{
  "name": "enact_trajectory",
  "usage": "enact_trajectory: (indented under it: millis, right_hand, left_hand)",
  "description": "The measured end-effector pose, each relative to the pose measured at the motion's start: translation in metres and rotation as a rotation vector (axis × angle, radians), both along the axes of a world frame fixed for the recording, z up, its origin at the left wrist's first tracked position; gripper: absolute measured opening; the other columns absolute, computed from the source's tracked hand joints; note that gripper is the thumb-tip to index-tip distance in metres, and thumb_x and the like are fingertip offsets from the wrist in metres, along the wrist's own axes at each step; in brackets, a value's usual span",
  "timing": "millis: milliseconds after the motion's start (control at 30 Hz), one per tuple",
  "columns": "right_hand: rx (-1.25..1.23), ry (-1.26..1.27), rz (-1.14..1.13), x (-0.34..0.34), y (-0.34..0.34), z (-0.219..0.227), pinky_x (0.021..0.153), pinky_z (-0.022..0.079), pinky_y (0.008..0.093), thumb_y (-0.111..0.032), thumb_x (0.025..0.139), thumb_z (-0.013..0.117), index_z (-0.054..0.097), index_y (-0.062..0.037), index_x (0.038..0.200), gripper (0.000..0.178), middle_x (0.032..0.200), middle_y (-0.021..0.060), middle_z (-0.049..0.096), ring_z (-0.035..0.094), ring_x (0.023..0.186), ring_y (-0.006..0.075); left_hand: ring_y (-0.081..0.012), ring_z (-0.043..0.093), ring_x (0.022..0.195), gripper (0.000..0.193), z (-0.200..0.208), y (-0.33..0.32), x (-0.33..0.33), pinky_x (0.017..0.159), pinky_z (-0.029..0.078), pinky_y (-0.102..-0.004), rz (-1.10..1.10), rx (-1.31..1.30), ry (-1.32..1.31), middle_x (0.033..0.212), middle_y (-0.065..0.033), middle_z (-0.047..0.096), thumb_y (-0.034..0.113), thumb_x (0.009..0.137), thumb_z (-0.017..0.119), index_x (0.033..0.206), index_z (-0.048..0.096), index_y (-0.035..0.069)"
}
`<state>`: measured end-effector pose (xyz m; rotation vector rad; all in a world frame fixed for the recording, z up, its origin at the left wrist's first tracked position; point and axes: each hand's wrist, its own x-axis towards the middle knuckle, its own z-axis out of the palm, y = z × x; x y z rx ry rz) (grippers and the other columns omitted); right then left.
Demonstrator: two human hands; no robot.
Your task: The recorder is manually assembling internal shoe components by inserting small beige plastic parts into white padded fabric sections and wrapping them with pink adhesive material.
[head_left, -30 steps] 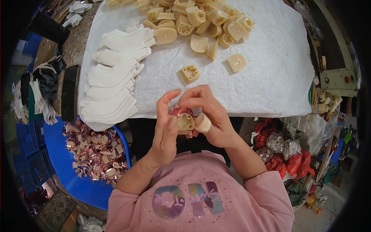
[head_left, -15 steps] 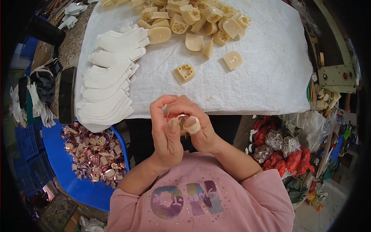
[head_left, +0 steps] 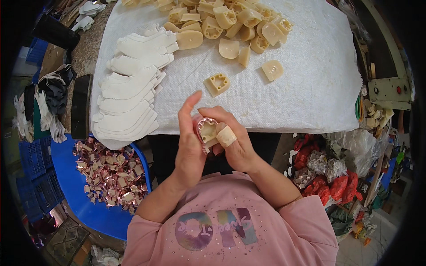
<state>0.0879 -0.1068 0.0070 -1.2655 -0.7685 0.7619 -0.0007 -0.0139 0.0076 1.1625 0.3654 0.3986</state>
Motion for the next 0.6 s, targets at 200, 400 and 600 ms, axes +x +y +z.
enact_trajectory:
  millis: [200, 400, 600]
  right_hand:
    - [-0.095, -0.705, -0.198, 0.022, -0.004, 0.006, 0.057, 0.044, 0.0322, -0.024, 0.079, 0.069, 0.055, -0.0034, 0.108, 0.038, 0.086, 0.0121, 0.052, 0.055, 0.069, 0.0227]
    - [-0.116, -0.473, -0.078, 0.024, -0.001, 0.008, 0.060, 0.045, 0.0316, -0.019, 0.081, 0.065, 0.057, -0.0011, 0.100, 0.028, 0.078, 0.0119, 0.055, 0.056, 0.067, 0.0238]
    - [0.010, 0.242, 0.021, 0.030, -0.009, 0.000, 0.061, 0.045, 0.0243, -0.021, 0.091, 0.053, 0.058, -0.0008, 0.095, 0.022, 0.079, 0.0029, 0.057, 0.052, 0.069, 0.0086]
  left_hand:
    - [-0.0170, 0.053, 0.074, 0.092, 0.001, 0.011, -0.001, 0.069, 0.045, -0.0275, -0.025, 0.418, 0.084, 0.096, -0.0106, 0.054, 0.065, 0.088, 0.033, 0.140, 0.004, -0.004]
    - [-0.0208, 0.058, 0.081, 0.081, -0.007, 0.012, -0.003, 0.073, 0.048, -0.0294, -0.018, 0.631, -0.011, 0.096, -0.0139, 0.055, 0.051, 0.086, 0.051, 0.136, 0.020, -0.005]
    - [-0.0133, 0.054, 0.091, 0.050, 0.001, 0.024, -0.009, 0.082, 0.044, -0.0250, -0.126, 0.451, 0.095, 0.104, -0.0078, 0.052, -0.007, 0.071, 0.069, 0.115, 0.047, -0.001]
